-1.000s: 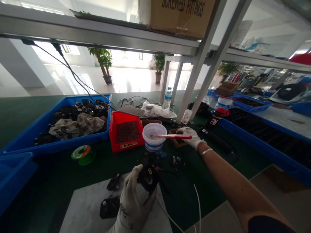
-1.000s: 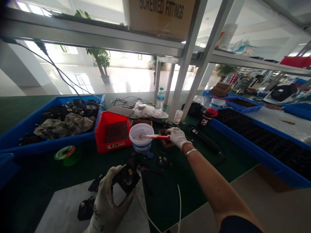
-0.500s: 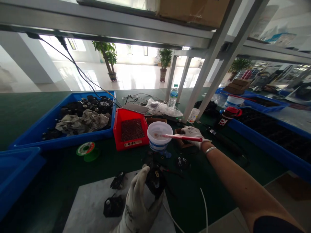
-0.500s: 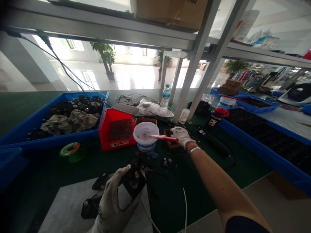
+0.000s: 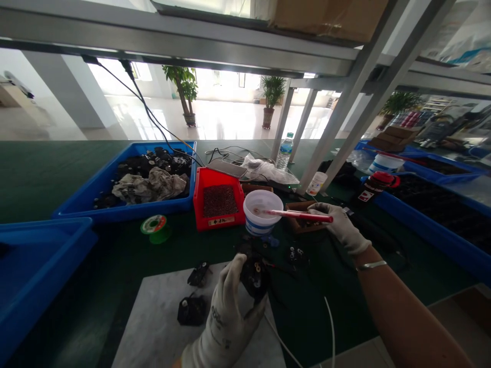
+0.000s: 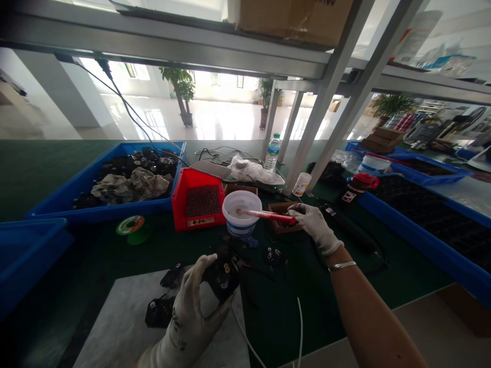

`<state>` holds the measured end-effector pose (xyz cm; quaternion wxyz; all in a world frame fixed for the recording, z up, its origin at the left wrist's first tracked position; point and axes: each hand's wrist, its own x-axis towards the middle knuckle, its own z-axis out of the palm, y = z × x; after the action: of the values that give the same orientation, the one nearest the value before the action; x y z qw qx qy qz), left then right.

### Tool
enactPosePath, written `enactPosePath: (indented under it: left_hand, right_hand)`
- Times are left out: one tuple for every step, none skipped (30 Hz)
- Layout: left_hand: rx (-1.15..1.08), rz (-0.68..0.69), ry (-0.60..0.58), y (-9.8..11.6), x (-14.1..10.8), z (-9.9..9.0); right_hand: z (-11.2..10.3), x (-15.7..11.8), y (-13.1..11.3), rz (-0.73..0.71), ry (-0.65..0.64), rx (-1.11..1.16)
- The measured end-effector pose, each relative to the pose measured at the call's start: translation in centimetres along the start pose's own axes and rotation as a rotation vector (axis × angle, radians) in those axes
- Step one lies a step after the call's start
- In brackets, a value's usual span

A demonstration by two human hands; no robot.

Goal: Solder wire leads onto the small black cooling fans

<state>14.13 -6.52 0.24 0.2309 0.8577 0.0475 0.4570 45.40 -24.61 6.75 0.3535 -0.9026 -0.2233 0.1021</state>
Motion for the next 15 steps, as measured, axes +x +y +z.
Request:
enactPosePath:
  left_hand:
    - [-0.001, -0.001, 0.007, 0.1, 0.1, 0.0]
    - [-0.004, 0.0, 0.017, 0.1, 0.1, 0.1]
    - [-0.007, 0.003, 0.03, 0.1, 0.2, 0.2]
    - [-0.01, 0.006, 0.037, 0.1, 0.2, 0.2]
    - [-0.011, 0.008, 0.044, 0.0, 0.2, 0.3]
    - [-0.011, 0.01, 0.049, -0.1, 0.2, 0.4]
    - [-0.009, 0.012, 0.051, -0.2, 0.1, 0.4]
    - [-0.003, 0.016, 0.049, -0.3, 0.1, 0.5]
    - [0.006, 0.019, 0.049, -0.5, 0.0, 0.5]
    - [0.014, 0.022, 0.046, -0.6, -0.1, 0.5]
    - [0.023, 0.026, 0.037, -0.7, -0.2, 0.5]
    - [0.031, 0.031, 0.028, -0.8, -0.3, 0.5]
    - [0.037, 0.035, 0.024, -0.8, -0.4, 0.5]
    - [0.039, 0.037, 0.018, -0.8, -0.5, 0.5]
    - [0.039, 0.04, 0.012, -0.8, -0.6, 0.5]
  right_hand:
    - [-0.1, 0.0, 0.1, -0.002, 0.009, -0.025]
    - [-0.1, 0.1, 0.1, -0.001, 0.017, -0.066]
    - [-0.2, 0.4, 0.1, 0.002, 0.02, -0.118]
    - [-0.3, 0.7, 0.0, 0.008, 0.014, -0.177]
    - [-0.3, 1.0, 0.0, 0.016, -0.001, -0.236]
    - [-0.4, 1.4, -0.2, 0.024, -0.027, -0.291]
    - [-0.5, 1.7, -0.3, 0.032, -0.061, -0.338]
    - [-0.6, 1.9, -0.5, 0.037, -0.101, -0.376]
    - [-0.7, 2.1, -0.6, 0.035, -0.145, -0.404]
    - [-0.8, 2.2, -0.7, 0.026, -0.187, -0.425]
    - [-0.9, 2.3, -0.9, 0.01, -0.226, -0.441]
    - [-1.0, 2.3, -1.0, -0.011, -0.259, -0.455]
    - [-1.1, 2.3, -1.2, -0.033, -0.286, -0.471]
    - [-1.1, 2.3, -1.3, -0.054, -0.305, -0.488]
    - [-1.1, 2.3, -1.6, -0.073, -0.319, -0.508]
